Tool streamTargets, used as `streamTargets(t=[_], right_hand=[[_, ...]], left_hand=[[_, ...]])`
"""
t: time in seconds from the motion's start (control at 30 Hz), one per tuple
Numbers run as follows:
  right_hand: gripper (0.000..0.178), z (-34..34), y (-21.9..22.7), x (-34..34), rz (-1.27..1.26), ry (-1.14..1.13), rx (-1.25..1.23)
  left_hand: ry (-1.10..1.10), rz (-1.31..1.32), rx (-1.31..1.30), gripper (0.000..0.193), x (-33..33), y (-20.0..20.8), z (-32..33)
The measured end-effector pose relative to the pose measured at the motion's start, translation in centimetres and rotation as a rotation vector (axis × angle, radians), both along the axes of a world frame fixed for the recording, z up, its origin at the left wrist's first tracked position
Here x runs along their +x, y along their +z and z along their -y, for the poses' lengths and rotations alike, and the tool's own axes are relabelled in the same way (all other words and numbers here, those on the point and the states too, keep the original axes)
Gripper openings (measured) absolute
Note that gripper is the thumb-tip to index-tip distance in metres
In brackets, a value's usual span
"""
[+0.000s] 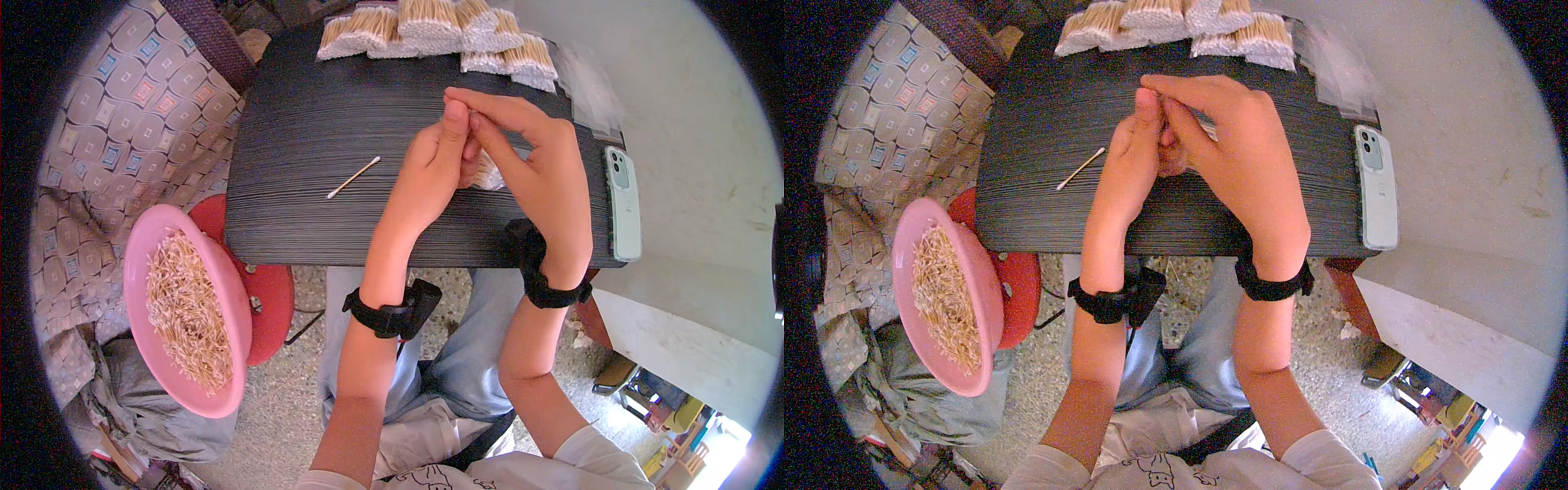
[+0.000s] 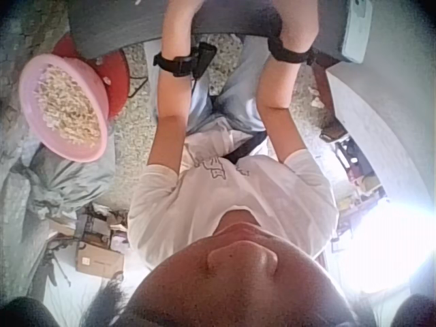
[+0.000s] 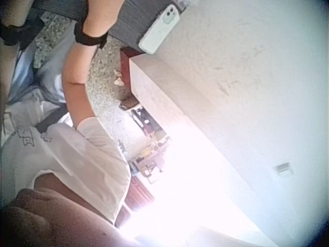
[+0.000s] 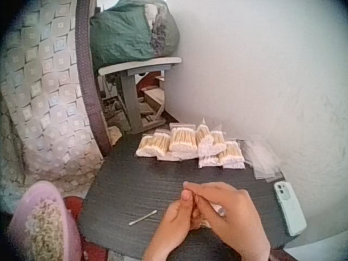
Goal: Packaging loose cotton swabs into small clear plastic bags.
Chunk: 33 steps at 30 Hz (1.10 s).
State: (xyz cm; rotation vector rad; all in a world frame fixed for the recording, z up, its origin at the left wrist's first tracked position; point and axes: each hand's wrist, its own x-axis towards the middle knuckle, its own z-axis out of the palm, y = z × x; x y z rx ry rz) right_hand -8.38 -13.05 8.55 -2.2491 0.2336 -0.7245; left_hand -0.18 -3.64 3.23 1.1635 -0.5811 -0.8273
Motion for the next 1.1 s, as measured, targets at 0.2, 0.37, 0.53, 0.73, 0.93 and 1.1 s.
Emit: streamTargets(t=[0.2,0.37,0.53,0.73,0.93,1.1], right_hand=[[0.023,0.0,-1.3,0.4,0.074,0.052,0.019],[0.022,-0.1,-0.2,0.3,0.071,-0.088,-0.072],[0.017,1.0,0.0,-0.7,0.025,-0.094,0.073],[0.017,0.6,0.0,-0.4,0.034,-0.031,0.135],[0.017,0.5,-0.1,-0.4,0.014,-0.025,0.142],[0.016,0.5,0.0,-0.6,0.026,-0.045,0.124]], left_hand=[[-0.028,-0.095,-0.010,0.054,-0.1,-0.3,-0.1],[0.310,0.431,-0.075,0.033,1.5,0.8,-2.0],[0.451,0.932,0.666,0.023,3.7,3.4,-6.9],[0.321,0.918,0.519,0.019,5.8,0.4,-9.7],[0.237,0.889,0.671,0.013,5.3,-0.9,-8.6],[0.257,0.883,0.609,0.018,5.3,-0.5,-7.8]])
